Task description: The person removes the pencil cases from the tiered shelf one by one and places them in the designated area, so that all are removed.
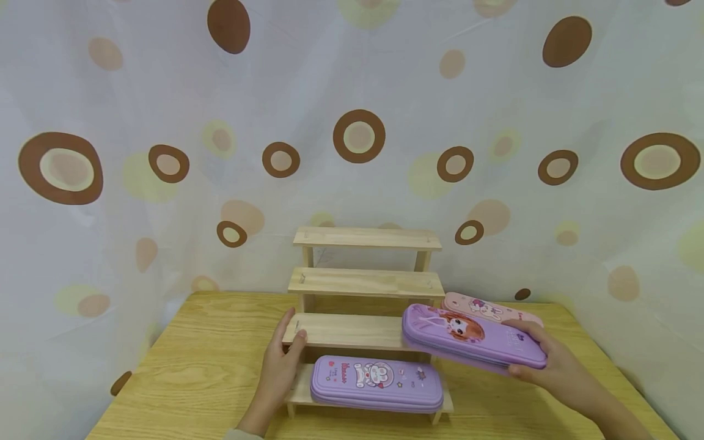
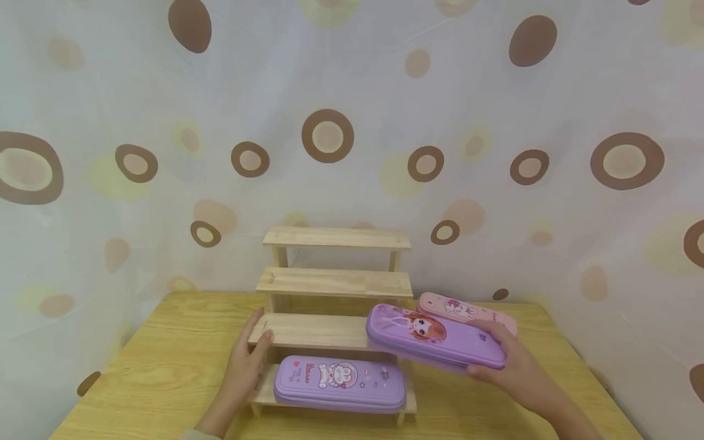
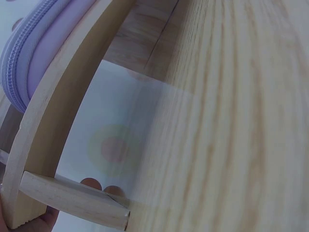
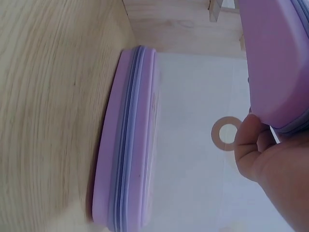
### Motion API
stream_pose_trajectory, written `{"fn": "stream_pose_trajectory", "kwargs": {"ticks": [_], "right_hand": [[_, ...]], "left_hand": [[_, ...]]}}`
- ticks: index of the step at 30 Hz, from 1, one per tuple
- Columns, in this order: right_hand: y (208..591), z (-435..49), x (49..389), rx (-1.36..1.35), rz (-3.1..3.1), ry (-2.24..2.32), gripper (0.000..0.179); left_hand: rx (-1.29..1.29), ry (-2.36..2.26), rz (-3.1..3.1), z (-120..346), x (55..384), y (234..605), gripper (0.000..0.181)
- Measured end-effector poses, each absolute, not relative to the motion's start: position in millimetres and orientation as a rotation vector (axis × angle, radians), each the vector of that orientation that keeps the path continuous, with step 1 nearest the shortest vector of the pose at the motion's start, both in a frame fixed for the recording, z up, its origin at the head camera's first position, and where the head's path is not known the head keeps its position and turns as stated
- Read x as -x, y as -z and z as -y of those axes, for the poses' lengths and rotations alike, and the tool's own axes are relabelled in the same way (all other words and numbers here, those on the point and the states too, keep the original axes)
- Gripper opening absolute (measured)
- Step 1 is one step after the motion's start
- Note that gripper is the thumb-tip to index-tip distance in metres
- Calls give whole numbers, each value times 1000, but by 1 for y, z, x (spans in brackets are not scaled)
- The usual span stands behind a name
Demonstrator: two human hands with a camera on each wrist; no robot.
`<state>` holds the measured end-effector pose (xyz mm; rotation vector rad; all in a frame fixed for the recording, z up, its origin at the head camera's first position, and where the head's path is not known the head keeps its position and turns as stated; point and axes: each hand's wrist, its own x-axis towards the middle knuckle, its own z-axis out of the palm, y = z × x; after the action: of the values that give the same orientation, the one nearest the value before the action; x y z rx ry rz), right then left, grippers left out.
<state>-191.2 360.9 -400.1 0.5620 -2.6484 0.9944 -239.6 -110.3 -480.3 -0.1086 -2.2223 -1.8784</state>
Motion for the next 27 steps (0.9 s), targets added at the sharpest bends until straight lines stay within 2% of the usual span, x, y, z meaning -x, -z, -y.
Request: {"fn": "stream_pose_trajectory", "kwargs": {"ticks": [27], "right_hand": [[423,-425,181,-388,2605,-886,72]], "left_hand": [[136,1873,2233,110,234,470,59]]}}
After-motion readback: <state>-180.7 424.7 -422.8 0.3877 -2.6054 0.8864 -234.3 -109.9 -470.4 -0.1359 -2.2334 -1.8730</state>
